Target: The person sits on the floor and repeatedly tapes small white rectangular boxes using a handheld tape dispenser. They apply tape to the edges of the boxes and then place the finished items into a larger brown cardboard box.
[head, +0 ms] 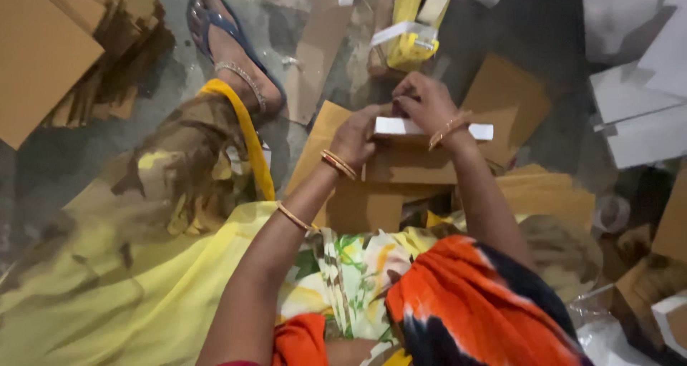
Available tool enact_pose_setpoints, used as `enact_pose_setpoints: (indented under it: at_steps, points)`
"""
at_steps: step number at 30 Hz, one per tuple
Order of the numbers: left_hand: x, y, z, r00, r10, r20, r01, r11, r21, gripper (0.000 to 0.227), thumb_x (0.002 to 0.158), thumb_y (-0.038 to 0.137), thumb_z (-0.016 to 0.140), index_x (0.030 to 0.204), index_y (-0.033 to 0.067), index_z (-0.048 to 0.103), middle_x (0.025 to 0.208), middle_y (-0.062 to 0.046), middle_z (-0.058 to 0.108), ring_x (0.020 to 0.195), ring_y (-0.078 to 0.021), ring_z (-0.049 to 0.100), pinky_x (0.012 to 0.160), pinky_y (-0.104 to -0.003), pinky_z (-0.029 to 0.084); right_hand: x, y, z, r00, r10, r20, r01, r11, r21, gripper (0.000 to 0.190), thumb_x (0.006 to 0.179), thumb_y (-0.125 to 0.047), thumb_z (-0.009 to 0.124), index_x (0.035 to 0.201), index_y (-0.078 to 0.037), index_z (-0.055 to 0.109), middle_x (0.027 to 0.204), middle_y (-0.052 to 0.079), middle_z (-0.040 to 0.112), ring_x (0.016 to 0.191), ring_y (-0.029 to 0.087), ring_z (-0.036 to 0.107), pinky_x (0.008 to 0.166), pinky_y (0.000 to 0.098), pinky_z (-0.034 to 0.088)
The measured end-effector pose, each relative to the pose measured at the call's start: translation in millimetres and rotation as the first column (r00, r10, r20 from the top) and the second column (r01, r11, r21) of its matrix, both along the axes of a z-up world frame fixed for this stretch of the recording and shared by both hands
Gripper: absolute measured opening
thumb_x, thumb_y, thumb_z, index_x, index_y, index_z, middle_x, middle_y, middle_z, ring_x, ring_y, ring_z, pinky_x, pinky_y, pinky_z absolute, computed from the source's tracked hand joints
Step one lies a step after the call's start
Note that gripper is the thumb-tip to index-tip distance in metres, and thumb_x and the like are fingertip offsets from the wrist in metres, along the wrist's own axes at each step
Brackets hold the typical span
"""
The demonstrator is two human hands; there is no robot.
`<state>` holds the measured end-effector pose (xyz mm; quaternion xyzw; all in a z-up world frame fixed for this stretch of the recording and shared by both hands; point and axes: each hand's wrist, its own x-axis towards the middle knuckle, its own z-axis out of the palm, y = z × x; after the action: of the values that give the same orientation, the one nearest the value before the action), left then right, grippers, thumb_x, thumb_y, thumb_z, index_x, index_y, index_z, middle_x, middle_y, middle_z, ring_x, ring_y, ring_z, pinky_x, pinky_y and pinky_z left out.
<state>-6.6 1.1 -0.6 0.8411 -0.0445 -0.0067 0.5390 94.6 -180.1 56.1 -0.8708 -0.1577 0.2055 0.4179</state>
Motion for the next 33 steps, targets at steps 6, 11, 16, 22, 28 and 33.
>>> enact_pose_setpoints:
  at_steps: [6, 11, 16, 22, 28, 33]
  points:
    - [-0.5, -1.6, 6.8, 0.997, 0.012, 0.078, -0.010, 0.999, -0.033, 0.053, 0.068, -0.004, 0.063, 0.119, 0.0116, 0.059, 0.114, -0.016, 0.066, 0.114, -0.0414, 0.061, 0.093, -0.047, 0.052, 26.3, -4.9, -30.9, 0.969, -0.085, -0.231, 0.045, 0.984, -0.171, 0.015, 0.085, -0.009, 0.076, 0.098, -0.002, 0.077, 0.098, 0.010, 0.078, 0.089, 0.017, 0.072, 0.081, 0.0313, 0.056]
    - [-3.1, -4.0, 10.3, 1.000, 0.020, 0.013, -0.020, 1.000, 0.002, 0.045, 0.074, -0.002, 0.068, 0.116, 0.0121, 0.058, 0.112, -0.014, 0.063, 0.114, -0.0396, 0.061, 0.092, -0.046, 0.051, 37.6, -8.4, -39.1, 0.895, -0.027, -0.444, -0.054, 0.984, -0.169, 0.018, 0.081, -0.007, 0.074, 0.098, -0.003, 0.079, 0.099, 0.008, 0.079, 0.090, 0.016, 0.072, 0.084, 0.0295, 0.056]
    - [-1.8, 1.4, 7.4, 1.000, -0.013, -0.024, 0.007, 0.978, -0.207, 0.051, 0.069, 0.004, 0.075, 0.117, 0.0139, 0.062, 0.112, -0.009, 0.063, 0.112, -0.0305, 0.065, 0.094, -0.039, 0.053, 43.7, -13.2, -45.0, 0.898, 0.040, -0.438, -0.155, 0.961, -0.231, 0.024, 0.080, -0.013, 0.073, 0.101, -0.005, 0.079, 0.100, 0.008, 0.079, 0.094, 0.017, 0.072, 0.086, 0.0298, 0.055]
    - [16.7, -2.2, -6.1, 0.989, -0.144, 0.039, 0.150, 0.948, -0.279, 0.053, 0.073, 0.013, 0.085, 0.124, 0.0205, 0.072, 0.111, -0.010, 0.056, 0.110, -0.0298, 0.062, 0.103, -0.038, 0.051, 46.2, -19.1, -60.4, 0.923, 0.127, -0.363, -0.240, 0.927, -0.287, 0.027, 0.084, -0.019, 0.068, 0.107, -0.010, 0.077, 0.104, 0.007, 0.077, 0.095, 0.017, 0.070, 0.086, 0.0308, 0.053]
    - [17.0, -1.3, -22.6, 0.989, -0.110, 0.094, 0.116, 0.991, -0.064, 0.054, 0.066, 0.020, 0.088, 0.118, 0.0223, 0.073, 0.114, -0.010, 0.061, 0.112, -0.0329, 0.056, 0.101, -0.043, 0.047, 36.5, -11.5, -47.8, 0.942, -0.004, -0.334, -0.084, 0.965, -0.250, 0.035, 0.086, -0.020, 0.069, 0.119, -0.010, 0.072, 0.100, 0.011, 0.077, 0.093, 0.020, 0.072, 0.085, 0.0334, 0.055]
    - [23.8, -3.5, -43.9, 0.994, -0.098, -0.044, 0.107, 0.941, 0.321, 0.056, 0.072, 0.033, 0.081, 0.126, 0.0243, 0.068, 0.120, -0.013, 0.056, 0.117, -0.0361, 0.052, 0.099, -0.049, 0.044, 13.2, 9.1, -14.5, 0.966, -0.204, -0.161, 0.171, 0.965, -0.197, 0.054, 0.090, -0.031, 0.071, 0.138, -0.011, 0.059, 0.101, 0.016, 0.074, 0.089, 0.024, 0.072, 0.077, 0.0366, 0.056]
